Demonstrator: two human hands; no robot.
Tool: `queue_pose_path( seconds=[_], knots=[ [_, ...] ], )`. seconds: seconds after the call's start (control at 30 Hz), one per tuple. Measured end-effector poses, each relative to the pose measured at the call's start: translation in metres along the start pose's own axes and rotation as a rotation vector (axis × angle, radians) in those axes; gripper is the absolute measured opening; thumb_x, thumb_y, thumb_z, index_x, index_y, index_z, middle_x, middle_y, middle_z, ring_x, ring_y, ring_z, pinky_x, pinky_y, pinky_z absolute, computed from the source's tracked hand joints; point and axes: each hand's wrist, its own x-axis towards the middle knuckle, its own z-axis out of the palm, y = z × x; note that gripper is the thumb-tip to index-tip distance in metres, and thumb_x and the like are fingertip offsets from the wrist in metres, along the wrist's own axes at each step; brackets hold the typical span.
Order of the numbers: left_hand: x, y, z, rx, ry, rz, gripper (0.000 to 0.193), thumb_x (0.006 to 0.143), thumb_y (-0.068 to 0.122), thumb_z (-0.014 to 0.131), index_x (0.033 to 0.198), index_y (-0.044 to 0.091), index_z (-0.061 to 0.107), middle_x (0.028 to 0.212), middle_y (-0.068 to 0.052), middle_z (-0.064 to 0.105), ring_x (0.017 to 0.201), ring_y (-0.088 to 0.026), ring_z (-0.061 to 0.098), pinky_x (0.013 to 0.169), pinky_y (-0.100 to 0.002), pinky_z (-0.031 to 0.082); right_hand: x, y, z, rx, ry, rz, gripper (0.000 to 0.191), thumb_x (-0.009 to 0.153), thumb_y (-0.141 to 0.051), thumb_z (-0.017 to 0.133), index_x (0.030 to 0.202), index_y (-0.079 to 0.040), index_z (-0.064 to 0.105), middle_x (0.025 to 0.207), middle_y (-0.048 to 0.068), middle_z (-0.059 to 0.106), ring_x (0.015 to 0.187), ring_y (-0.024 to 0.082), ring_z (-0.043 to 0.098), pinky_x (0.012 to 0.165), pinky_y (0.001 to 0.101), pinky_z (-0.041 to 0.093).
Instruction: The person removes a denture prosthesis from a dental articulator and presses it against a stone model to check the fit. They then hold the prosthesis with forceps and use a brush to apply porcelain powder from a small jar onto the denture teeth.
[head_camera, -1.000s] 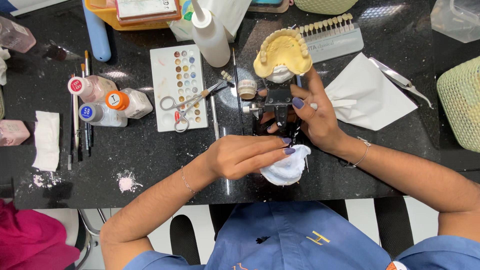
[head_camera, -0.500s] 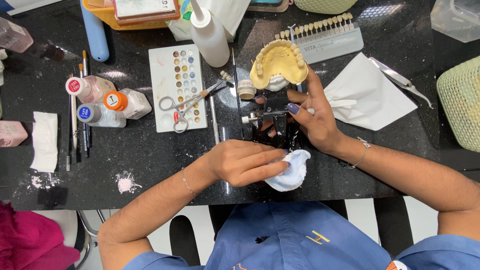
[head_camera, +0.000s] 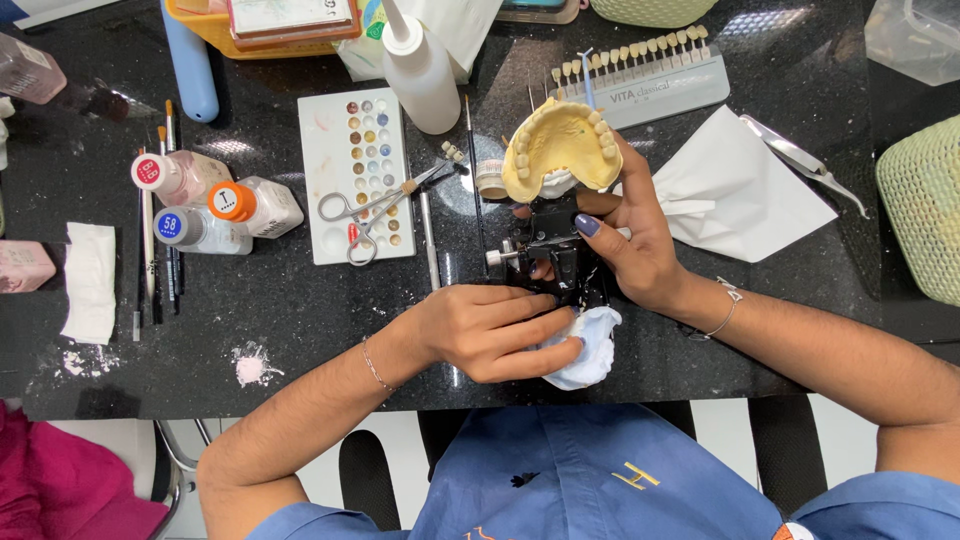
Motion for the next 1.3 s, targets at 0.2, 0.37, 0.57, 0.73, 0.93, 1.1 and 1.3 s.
queue_pose_path(
  seconds=[0.2,0.37,0.57,0.73,0.93,1.1,1.3],
  knots=[
    [-0.0003,0.0003,0.001,0.002,-0.007,0.001,0.023,0.097,0.017,0.075,0.119,0.014,0.069,0.112,-0.005,0.073,0.09,-0.016,0.072,0.082,-0.025,0.059,0.0004,-0.0005,-0.0001,-0.067,-0.003,-0.035,0.068,0.113,-0.017,0.044,0.165,-0.014,0.0,0.16,0.025,0.044,0.14,0.037,0.063,0.102,0.0428,0.061],
    [-0.0002,-0.0005,-0.0001,0.006,-0.017,0.015,0.024,0.096,0.017,0.074,0.119,0.014,0.068,0.112,-0.004,0.073,0.088,-0.014,0.072,0.079,-0.023,0.058,-0.0007,-0.0004,-0.0002,-0.057,0.011,-0.025,0.07,0.111,-0.017,0.045,0.164,-0.013,0.0,0.159,0.025,0.044,0.138,0.036,0.063,0.099,0.0414,0.062],
    [0.0014,-0.0015,0.0,-0.001,-0.042,0.018,0.024,0.1,0.016,0.073,0.123,0.014,0.067,0.113,-0.002,0.071,0.093,-0.012,0.072,0.083,-0.022,0.058,-0.0022,-0.0007,-0.0009,-0.11,0.01,-0.031,0.069,0.111,-0.015,0.044,0.164,-0.013,0.001,0.162,0.025,0.041,0.142,0.036,0.06,0.105,0.0416,0.059],
    [0.0012,-0.0031,0.0001,0.001,-0.058,0.05,0.025,0.098,0.017,0.072,0.123,0.013,0.067,0.112,-0.001,0.071,0.095,-0.013,0.073,0.085,-0.022,0.059,-0.0037,-0.0004,-0.0003,-0.105,0.011,-0.04,0.068,0.112,-0.013,0.044,0.165,-0.014,0.001,0.163,0.025,0.043,0.144,0.036,0.059,0.112,0.0437,0.056],
    [0.0008,-0.0024,-0.0009,0.0,-0.057,0.013,0.028,0.098,0.016,0.073,0.125,0.019,0.066,0.113,0.0,0.071,0.093,-0.011,0.072,0.081,-0.02,0.057,-0.0029,-0.0009,-0.0007,-0.106,0.028,-0.044,0.067,0.112,-0.012,0.042,0.164,-0.015,0.0,0.158,0.027,0.048,0.14,0.036,0.062,0.106,0.0436,0.059],
    [-0.0006,-0.0035,-0.0027,-0.032,-0.052,-0.022,0.024,0.099,0.016,0.074,0.121,0.018,0.064,0.115,0.0,0.071,0.095,-0.012,0.072,0.082,-0.021,0.058,-0.0004,-0.0017,0.0005,-0.008,0.078,-0.049,0.07,0.109,-0.023,0.046,0.163,-0.015,0.002,0.159,0.027,0.043,0.138,0.037,0.063,0.11,0.0479,0.061],
    [0.0003,-0.002,-0.0029,-0.023,-0.042,-0.019,0.024,0.099,0.015,0.074,0.12,0.019,0.063,0.115,0.0,0.07,0.096,-0.012,0.072,0.084,-0.021,0.059,-0.0001,-0.0039,0.0007,0.06,0.096,0.008,0.076,0.106,-0.043,0.048,0.162,-0.008,0.011,0.159,0.027,0.042,0.135,0.038,0.062,0.118,0.0525,0.055]
  ],
)
